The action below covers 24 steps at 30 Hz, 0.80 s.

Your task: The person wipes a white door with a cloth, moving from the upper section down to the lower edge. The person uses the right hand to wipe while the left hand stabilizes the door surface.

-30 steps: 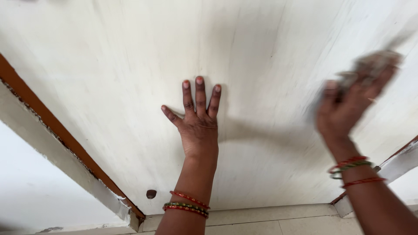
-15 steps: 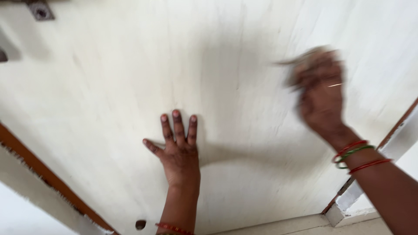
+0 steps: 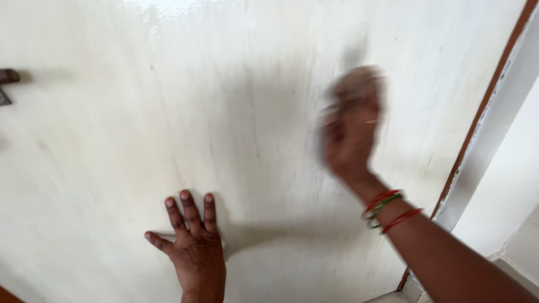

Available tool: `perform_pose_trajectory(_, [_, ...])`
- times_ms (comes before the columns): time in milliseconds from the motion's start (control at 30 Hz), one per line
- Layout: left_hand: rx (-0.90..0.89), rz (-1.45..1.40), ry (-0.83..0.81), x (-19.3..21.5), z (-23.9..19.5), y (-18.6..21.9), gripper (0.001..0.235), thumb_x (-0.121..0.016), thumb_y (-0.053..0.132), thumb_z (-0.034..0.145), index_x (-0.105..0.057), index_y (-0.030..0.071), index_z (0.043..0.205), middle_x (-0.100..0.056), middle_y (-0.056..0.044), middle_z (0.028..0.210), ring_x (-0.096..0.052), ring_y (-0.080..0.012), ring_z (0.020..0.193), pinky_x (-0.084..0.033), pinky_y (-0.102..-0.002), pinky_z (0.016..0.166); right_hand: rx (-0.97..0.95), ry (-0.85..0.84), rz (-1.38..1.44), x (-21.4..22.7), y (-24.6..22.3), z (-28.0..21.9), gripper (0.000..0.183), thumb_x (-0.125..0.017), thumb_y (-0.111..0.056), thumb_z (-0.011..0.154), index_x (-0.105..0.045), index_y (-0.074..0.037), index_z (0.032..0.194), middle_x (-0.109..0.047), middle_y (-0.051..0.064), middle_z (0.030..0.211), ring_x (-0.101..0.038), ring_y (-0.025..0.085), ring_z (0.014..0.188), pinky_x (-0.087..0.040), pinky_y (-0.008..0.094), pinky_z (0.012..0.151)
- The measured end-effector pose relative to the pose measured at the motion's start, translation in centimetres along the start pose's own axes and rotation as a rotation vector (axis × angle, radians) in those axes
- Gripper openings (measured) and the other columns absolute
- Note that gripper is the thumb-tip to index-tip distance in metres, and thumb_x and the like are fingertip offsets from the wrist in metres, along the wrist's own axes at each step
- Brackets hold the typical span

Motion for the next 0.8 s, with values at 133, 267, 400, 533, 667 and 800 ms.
perform_pose_trajectory(133, [0.043,-0.047,0.048,-0.8,0.5,0.1,0.09,-0.05,0.029,0.103,0.014,0.015,0.164,0.015,-0.027,0.169,0.006,-0.0501,0.155,-0.022,-0.081,0.106,0.335,-0.459,-0.299,-4.4,-8.1,-0.7,0.037,-0.049,-0.029,0.104,-0.056,-0.014,0.137,-0.05,0.011,0.148,-0.043,0.034,0.14,-0.028,0.053,0.118])
perform_pose_trajectory(267, [0.079,-0.04,0.092,-1.8,1.1,0.2,0.088,-0.049,0.031,0.103,0.012,0.014,0.165,0.016,-0.027,0.171,0.008,-0.0508,0.157,-0.02,-0.082,0.108,0.446,-0.609,-0.386,-3.6,-5.7,-0.8,0.041,-0.045,-0.032,0.102,-0.06,-0.022,0.139,-0.045,0.01,0.155,-0.033,0.033,0.146,-0.016,0.059,0.117])
perform_pose_trajectory(400, [0.094,-0.056,0.092,-3.3,2.1,0.4,0.087,-0.048,0.03,0.104,0.013,0.018,0.165,0.018,-0.027,0.171,0.01,-0.0498,0.157,-0.02,-0.083,0.108,0.098,-0.34,-0.403,3.2,4.5,2.0,0.047,-0.039,-0.033,0.11,-0.056,-0.009,0.146,-0.031,0.016,0.167,-0.028,0.035,0.156,-0.013,0.057,0.125])
perform_pose_trajectory(533, [0.107,0.009,0.11,-5.1,3.0,0.5,0.083,-0.045,0.028,0.106,0.013,0.019,0.165,0.015,-0.028,0.172,0.009,-0.0502,0.158,-0.019,-0.084,0.108,-0.219,-0.056,-0.424,10.9,13.6,1.8,0.058,-0.032,-0.039,0.114,-0.04,-0.002,0.158,-0.026,0.023,0.169,-0.027,0.038,0.157,-0.023,0.051,0.127])
perform_pose_trajectory(667, [0.137,0.012,0.216,-6.5,4.0,0.8,0.08,-0.044,0.025,0.109,0.013,0.022,0.164,0.011,-0.027,0.173,0.006,-0.0483,0.16,-0.019,-0.086,0.11,-0.515,0.158,-0.418,14.1,18.6,2.1,0.068,-0.034,-0.047,0.115,-0.03,0.004,0.16,-0.019,0.033,0.165,-0.022,0.044,0.152,-0.027,0.05,0.123])
perform_pose_trajectory(800, [0.174,-0.146,0.461,-5.3,3.4,0.4,0.083,-0.051,0.023,0.104,0.011,0.022,0.16,0.008,-0.022,0.172,0.001,-0.0441,0.16,-0.022,-0.086,0.111,-0.394,0.145,-0.53,8.8,13.9,4.3,0.057,-0.034,-0.044,0.117,-0.042,-0.008,0.159,-0.027,0.024,0.171,-0.021,0.039,0.163,-0.02,0.049,0.135])
Point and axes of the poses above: each hand's wrist, its own z-axis towards the middle knuckle, its own x-axis out of the back of the hand, y = z × x, the point moved 8 cm from there along z, towards the middle knuckle
